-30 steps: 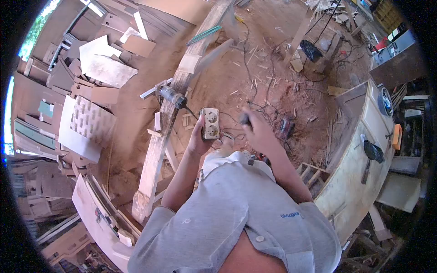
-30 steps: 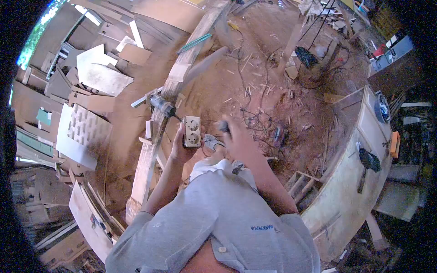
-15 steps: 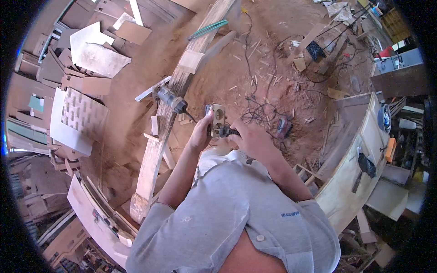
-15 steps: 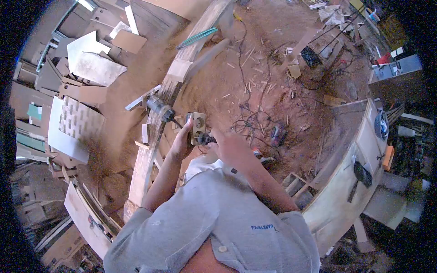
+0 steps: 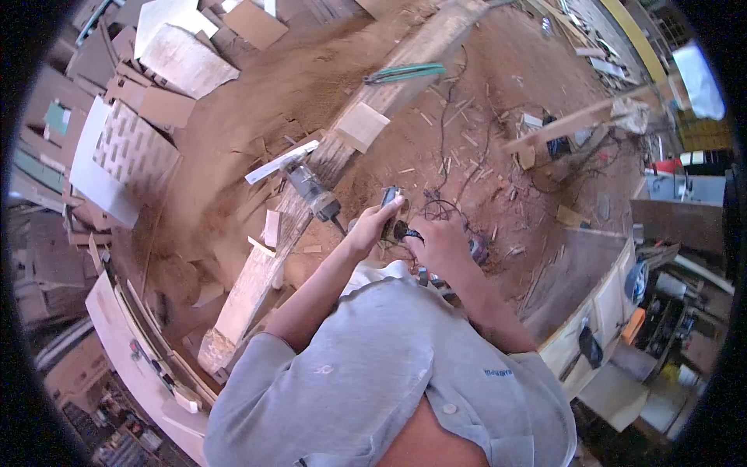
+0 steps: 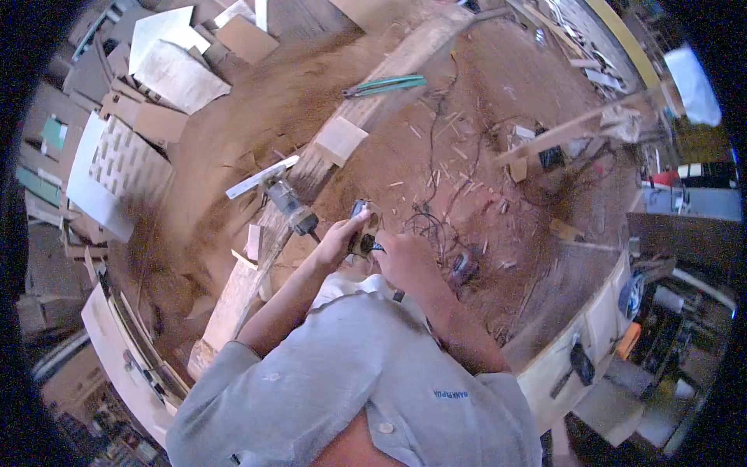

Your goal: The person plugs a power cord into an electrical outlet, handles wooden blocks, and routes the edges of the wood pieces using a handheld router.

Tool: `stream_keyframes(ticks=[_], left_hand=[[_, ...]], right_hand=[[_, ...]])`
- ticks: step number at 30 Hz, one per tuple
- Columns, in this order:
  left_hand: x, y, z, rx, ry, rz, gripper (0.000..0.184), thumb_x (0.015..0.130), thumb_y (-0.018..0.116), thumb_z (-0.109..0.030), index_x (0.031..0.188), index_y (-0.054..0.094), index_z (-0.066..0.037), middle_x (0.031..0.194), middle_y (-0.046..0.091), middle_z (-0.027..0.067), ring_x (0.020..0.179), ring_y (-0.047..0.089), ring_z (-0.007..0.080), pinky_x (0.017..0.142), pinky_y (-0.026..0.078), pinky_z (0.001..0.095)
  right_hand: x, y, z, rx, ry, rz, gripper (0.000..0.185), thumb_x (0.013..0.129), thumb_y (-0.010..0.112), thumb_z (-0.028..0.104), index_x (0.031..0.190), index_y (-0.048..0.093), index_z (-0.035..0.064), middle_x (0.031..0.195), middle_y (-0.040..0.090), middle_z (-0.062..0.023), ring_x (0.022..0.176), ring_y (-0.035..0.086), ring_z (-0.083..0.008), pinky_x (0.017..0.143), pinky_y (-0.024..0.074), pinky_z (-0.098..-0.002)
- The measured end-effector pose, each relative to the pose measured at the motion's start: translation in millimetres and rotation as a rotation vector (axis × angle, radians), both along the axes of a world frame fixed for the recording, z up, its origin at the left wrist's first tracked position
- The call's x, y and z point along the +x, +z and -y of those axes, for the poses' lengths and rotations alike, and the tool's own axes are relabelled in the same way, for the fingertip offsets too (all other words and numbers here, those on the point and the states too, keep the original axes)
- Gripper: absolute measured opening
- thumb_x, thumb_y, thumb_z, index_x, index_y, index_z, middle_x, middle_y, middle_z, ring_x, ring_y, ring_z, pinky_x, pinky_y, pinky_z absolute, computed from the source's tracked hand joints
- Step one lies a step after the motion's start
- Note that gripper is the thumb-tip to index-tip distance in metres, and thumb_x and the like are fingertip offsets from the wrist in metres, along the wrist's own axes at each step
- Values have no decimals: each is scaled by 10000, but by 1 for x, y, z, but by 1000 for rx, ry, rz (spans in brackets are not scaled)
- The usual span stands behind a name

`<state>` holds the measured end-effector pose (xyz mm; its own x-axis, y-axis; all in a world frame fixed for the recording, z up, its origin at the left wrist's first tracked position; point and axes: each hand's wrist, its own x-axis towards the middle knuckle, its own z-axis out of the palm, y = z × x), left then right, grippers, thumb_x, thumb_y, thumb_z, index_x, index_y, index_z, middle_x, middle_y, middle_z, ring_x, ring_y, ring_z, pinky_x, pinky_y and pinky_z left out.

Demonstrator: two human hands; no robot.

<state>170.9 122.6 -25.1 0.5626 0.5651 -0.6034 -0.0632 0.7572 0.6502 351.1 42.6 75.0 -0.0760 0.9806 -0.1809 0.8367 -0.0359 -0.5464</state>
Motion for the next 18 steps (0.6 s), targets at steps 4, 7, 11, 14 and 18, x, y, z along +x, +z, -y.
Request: stream_keyframes(ticks=[4, 7, 11, 14, 18], left_hand=[[5, -15, -18, -13, 40, -78, 659, 987, 742, -684, 965, 768, -25, 865, 654, 4, 780, 598, 113, 687, 462, 300], [3, -16, -32, 44, -2, -168, 679, 976, 733, -713, 879, 750, -41, 798, 637, 1, 737, 589, 116, 642, 451, 300], [5, -8, -47, 110, -10, -304, 738, 963, 689, -780, 882, 751, -49, 811, 664, 33, 767, 631, 131, 668, 503, 332], [-3, -9, -49, 206, -21, -513, 872, 991, 597, -812, 1059, 779, 39, 1027, 765, 134, 977, 715, 202, 865, 562, 355], [-56, -26, -10, 218, 77, -497, 738, 1050, 672, -645, 1374, 717, 16, 1234, 753, 132, 1069, 709, 181, 913, 589, 339]], right_hand=[[-3, -15, -28, -25, 20, 18, 201, 926, 775, 251, 957, 692, 71, 814, 738, -199, 811, 732, -445, 790, 538, -551], [-5, -29, -42, -21, 7, -13, 216, 894, 793, 236, 973, 703, 57, 848, 747, -225, 846, 731, -463, 758, 561, -551], [1, -45, -59, -37, -62, -179, 267, 886, 833, 230, 1018, 719, 28, 889, 756, -251, 863, 750, -450, 752, 587, -522], [25, -97, -80, -172, -104, -134, 371, 890, 880, 260, 1139, 762, 10, 990, 797, -234, 913, 792, -365, 827, 614, -452], [68, -179, -114, -188, -100, -263, 383, 900, 852, 224, 1205, 763, 10, 1137, 803, -212, 1055, 779, -357, 943, 608, -442]])
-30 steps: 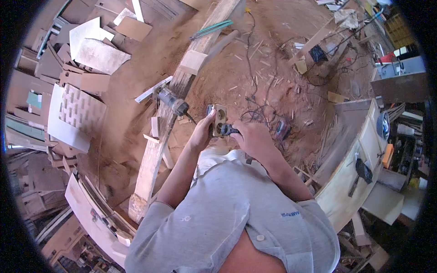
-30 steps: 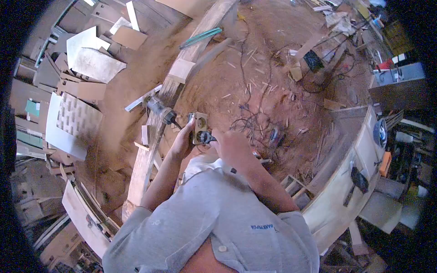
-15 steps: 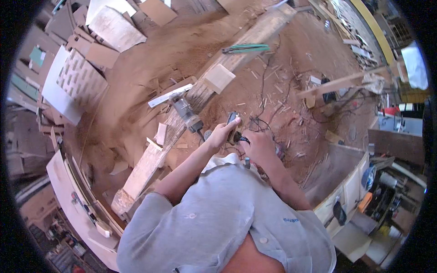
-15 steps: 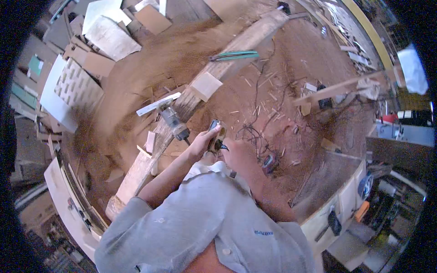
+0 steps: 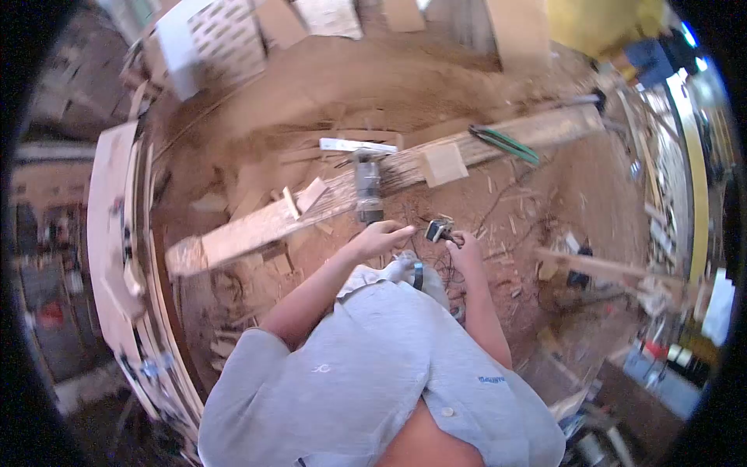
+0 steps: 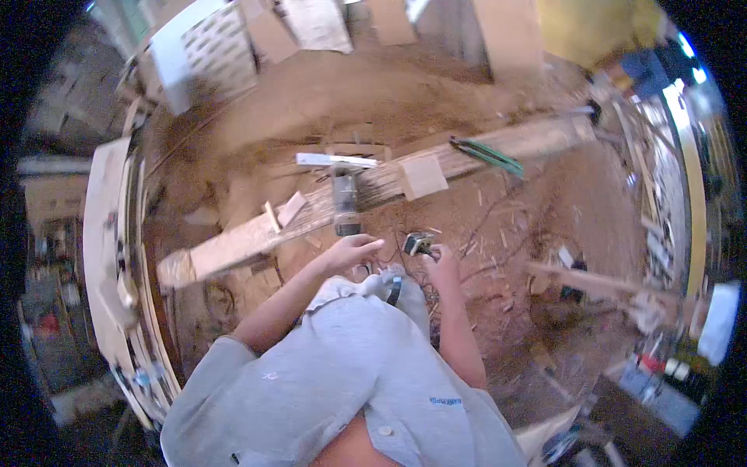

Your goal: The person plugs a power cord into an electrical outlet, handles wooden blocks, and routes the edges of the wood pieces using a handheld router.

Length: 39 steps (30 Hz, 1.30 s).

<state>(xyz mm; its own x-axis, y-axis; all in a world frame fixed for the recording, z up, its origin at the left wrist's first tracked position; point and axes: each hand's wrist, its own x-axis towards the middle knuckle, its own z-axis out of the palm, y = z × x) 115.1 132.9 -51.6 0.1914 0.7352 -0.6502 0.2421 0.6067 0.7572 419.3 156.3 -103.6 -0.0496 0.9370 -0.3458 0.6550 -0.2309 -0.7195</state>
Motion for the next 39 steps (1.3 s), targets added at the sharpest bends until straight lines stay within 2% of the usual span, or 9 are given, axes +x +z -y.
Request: stream_keyframes(ticks=[3, 7, 9, 13, 15, 21, 29, 36, 39], left_hand=[[-42, 17, 53, -135, 307, 30, 623, 1065, 713, -537, 1388, 720, -5, 1240, 763, 123, 1029, 731, 188, 917, 609, 355], [-71, -18, 149, -84, 623, -146, 589, 1055, 734, -504, 1307, 749, 29, 1153, 792, 111, 978, 733, 155, 875, 594, 330], [-64, -6, 184, -94, 750, -206, 581, 1045, 754, -480, 1282, 752, 50, 1120, 799, 114, 960, 733, 146, 859, 587, 321], [-39, 15, 240, -49, 881, -297, 533, 1045, 769, -426, 1282, 751, 51, 1103, 801, 118, 972, 742, 165, 868, 593, 329], [-32, 23, 256, -58, 953, -290, 520, 1047, 766, -413, 1281, 751, 51, 1102, 803, 121, 978, 746, 171, 879, 597, 332], [-43, -6, 297, 0, 1050, -342, 494, 1056, 753, -412, 1302, 748, 15, 1152, 799, 122, 1003, 754, 188, 911, 608, 355], [-142, -13, 304, 139, 1029, -207, 673, 996, 787, -515, 1388, 702, 25, 1283, 778, 186, 1177, 748, 263, 1045, 585, 403], [-285, -9, 263, 463, 839, 269, 652, 1010, 803, -416, 1473, 628, 8, 1330, 745, 158, 1235, 702, 240, 1070, 558, 407], [-353, -18, 276, 306, 891, -61, 580, 991, 813, -399, 1373, 682, 19, 1255, 766, 140, 1166, 717, 239, 1010, 570, 408]], right_hand=[[1, -26, -35, 67, 165, 205, 388, 905, 824, 198, 1237, 751, 11, 1131, 795, -210, 1095, 762, -369, 985, 595, -473], [-34, -37, -100, 393, 396, 29, 615, 814, 847, 168, 1396, 678, 70, 1412, 684, -234, 1357, 617, -431, 1173, 490, -484], [-51, -80, -151, 606, 537, 353, 895, 761, 867, 163, 1585, 519, 129, 1629, 513, -234, 1538, 431, -463, 1292, 360, -518], [-95, 12, -195, 530, 833, 726, 1091, 759, 873, 182, 1703, 325, 180, 1739, 374, -243, 1651, 276, -420, 1326, 280, -589], [-78, -94, -251, 690, 964, 811, 1111, 761, 897, 229, 1707, 318, 159, 1707, 409, -255, 1619, 332, -431, 1308, 324, -567], [-96, -50, -250, 408, 1077, 807, 1245, 662, 979, 282, 1695, 318, 72, 1612, 500, -273, 1519, 449, -450, 1264, 386, -532], [-143, 8, -153, 662, 524, 183, 1208, 639, 961, 297, 1653, 397, -39, 1580, 540, -296, 1493, 491, -452, 1252, 400, -499], [-433, 95, 88, 468, 1000, -39, 1202, 605, 933, 347, 1618, 411, -34, 1484, 543, -278, 1400, 513, -463, 1206, 409, -544], [-542, 87, 145, 348, 1188, -89, 1251, 651, 1006, 393, 1641, 357, -13, 1528, 503, -281, 1422, 499, -474, 1230, 402, -536]])
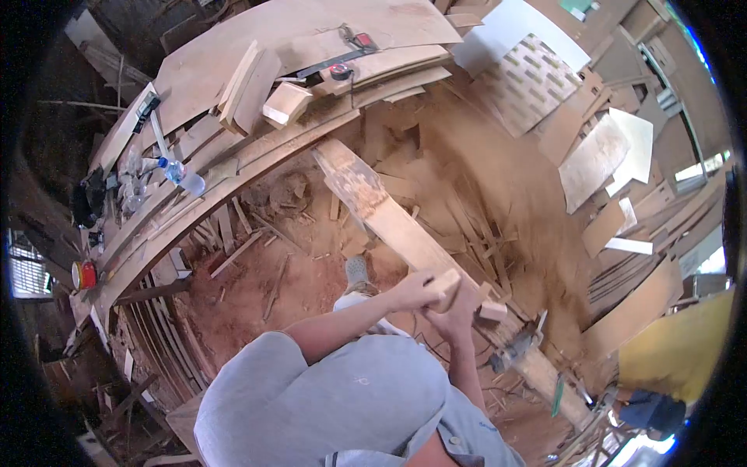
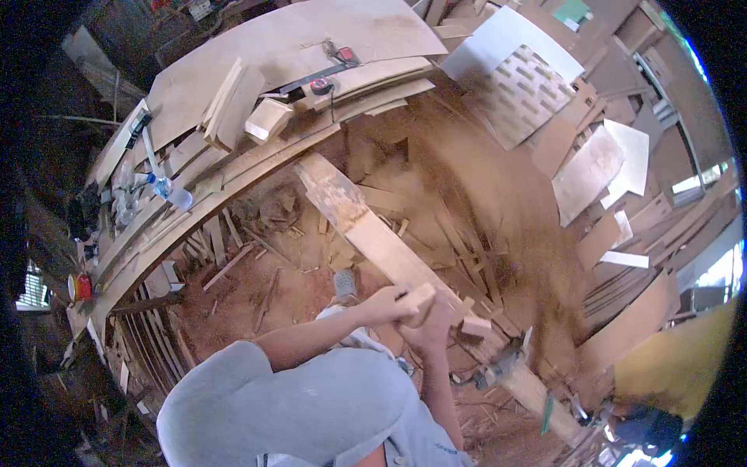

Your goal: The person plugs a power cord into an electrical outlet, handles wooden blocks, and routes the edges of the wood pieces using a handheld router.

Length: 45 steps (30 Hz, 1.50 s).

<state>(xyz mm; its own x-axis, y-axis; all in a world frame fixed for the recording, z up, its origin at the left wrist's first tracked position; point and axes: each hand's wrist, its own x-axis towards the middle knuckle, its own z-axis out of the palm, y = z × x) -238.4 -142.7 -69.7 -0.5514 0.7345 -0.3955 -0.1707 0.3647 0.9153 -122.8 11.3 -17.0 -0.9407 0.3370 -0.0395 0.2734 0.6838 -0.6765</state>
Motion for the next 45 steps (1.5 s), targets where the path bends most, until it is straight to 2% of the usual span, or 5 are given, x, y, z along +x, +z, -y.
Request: stream_keyframes(ticks=[8, 14, 28, 36, 45], left_hand=[[-234, 20, 120, 65, 292, 20, 421, 1040, 787, -345, 1315, 736, -30, 1201, 767, 59, 1136, 685, 136, 1021, 563, 351], [-470, 47, 233, -941, 587, -983, 1186, 730, 947, -610, 1614, 405, -33, 1670, 430, 243, 1554, 429, 415, 1299, 371, 459], [-568, 40, 268, -1147, 428, -642, 1451, 638, 996, -552, 1722, 209, 3, 1683, 445, 251, 1555, 456, 424, 1274, 429, 493], [-471, 72, 274, 464, 696, 172, 769, 872, 803, -294, 1522, 537, 19, 1305, 718, 151, 1154, 732, 254, 978, 611, 385], [-306, 95, 154, 1108, 359, 714, 1133, 685, 813, -463, 1648, 418, -14, 1541, 573, 289, 1362, 630, 473, 1126, 552, 612]], right_hand=[[-164, -5, 55, -239, 81, 170, 1226, 647, 1032, 433, 1602, 401, -8, 1534, 526, -247, 1439, 524, -396, 1208, 429, -499], [-173, -27, 55, -601, -75, 168, 1108, 698, 1021, 359, 1553, 429, -25, 1445, 573, -208, 1328, 594, -313, 1112, 518, -444], [-157, -25, 55, -627, -256, 216, 1072, 726, 1009, 362, 1540, 406, 12, 1390, 599, -203, 1247, 649, -311, 954, 625, -434], [-183, -13, 55, -1282, -321, -11, 1093, 783, 890, 493, 1621, 396, -4, 1493, 571, -183, 1425, 541, -316, 1223, 407, -457], [-246, 65, 84, -1456, 14, -163, 1142, 898, 780, 604, 1712, 244, 9, 1581, 493, -231, 1383, 593, -374, 1156, 514, -571]])
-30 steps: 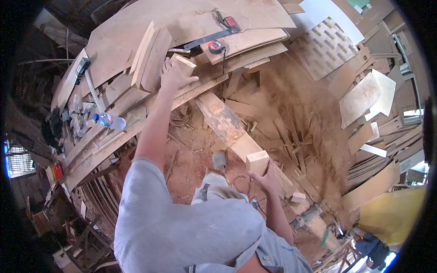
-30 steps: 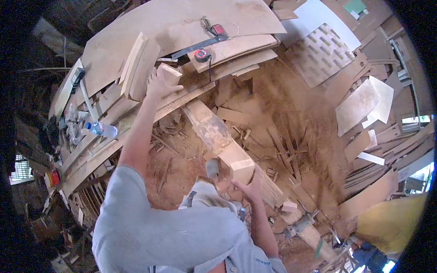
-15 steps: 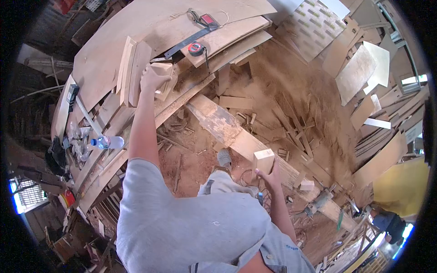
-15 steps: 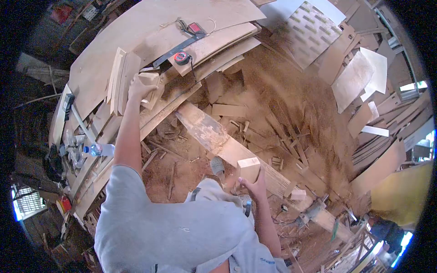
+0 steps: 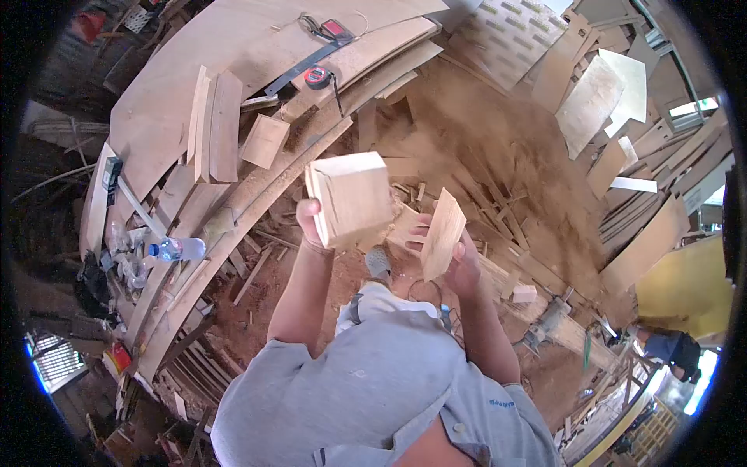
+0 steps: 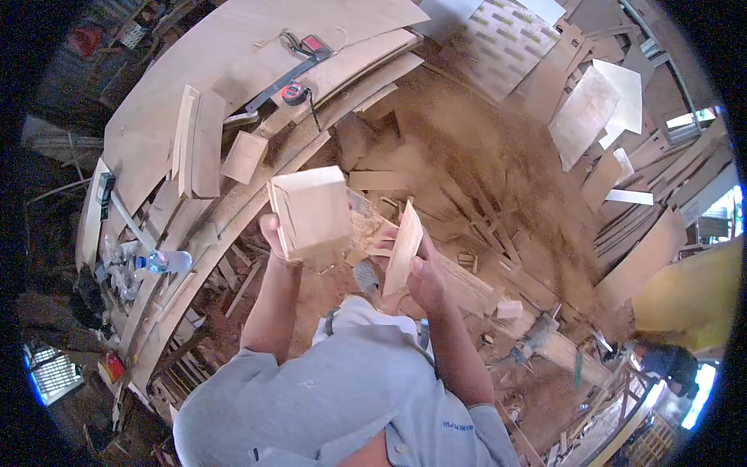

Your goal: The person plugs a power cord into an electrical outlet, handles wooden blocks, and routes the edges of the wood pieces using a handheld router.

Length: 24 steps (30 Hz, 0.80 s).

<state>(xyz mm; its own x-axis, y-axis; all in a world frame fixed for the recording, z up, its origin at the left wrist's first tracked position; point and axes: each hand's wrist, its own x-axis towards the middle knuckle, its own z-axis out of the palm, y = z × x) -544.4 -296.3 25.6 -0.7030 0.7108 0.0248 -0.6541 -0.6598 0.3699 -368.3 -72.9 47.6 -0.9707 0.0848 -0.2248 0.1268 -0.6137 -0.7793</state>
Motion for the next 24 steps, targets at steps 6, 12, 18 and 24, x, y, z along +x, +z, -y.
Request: stream_keyframes(ticks=[6, 12, 18, 24], left_hand=[[33, 25, -21, 164, -286, 115, 1222, 670, 831, -456, 1673, 341, 40, 1553, 517, 385, 1398, 578, 552, 1172, 487, 683], [42, 44, -33, 42, -370, 21, 987, 843, 755, -388, 1647, 373, 38, 1515, 549, 387, 1354, 621, 524, 1100, 560, 607], [46, 54, -32, -160, -284, -33, 825, 925, 738, -322, 1604, 424, 26, 1444, 615, 343, 1288, 679, 447, 1044, 603, 545], [51, 90, -47, -304, -233, -127, 882, 907, 803, -251, 1627, 333, -55, 1298, 667, 319, 1129, 748, 421, 903, 681, 541]], right_hand=[[5, 28, 7, -161, 9, -60, 1201, 856, 792, 623, 1716, 219, 13, 1681, 398, -279, 1482, 521, -427, 1191, 486, -593], [19, 30, 2, -233, -32, -74, 1254, 839, 777, 691, 1731, 195, 31, 1699, 349, -307, 1526, 457, -475, 1213, 444, -650], [24, 28, -5, -236, -38, -123, 1261, 846, 772, 702, 1733, 185, 25, 1701, 334, -324, 1525, 443, -509, 1205, 432, -684], [27, 39, -6, -229, -45, -127, 1241, 865, 751, 698, 1730, 180, 15, 1695, 331, -340, 1528, 444, -504, 1211, 435, -673]])
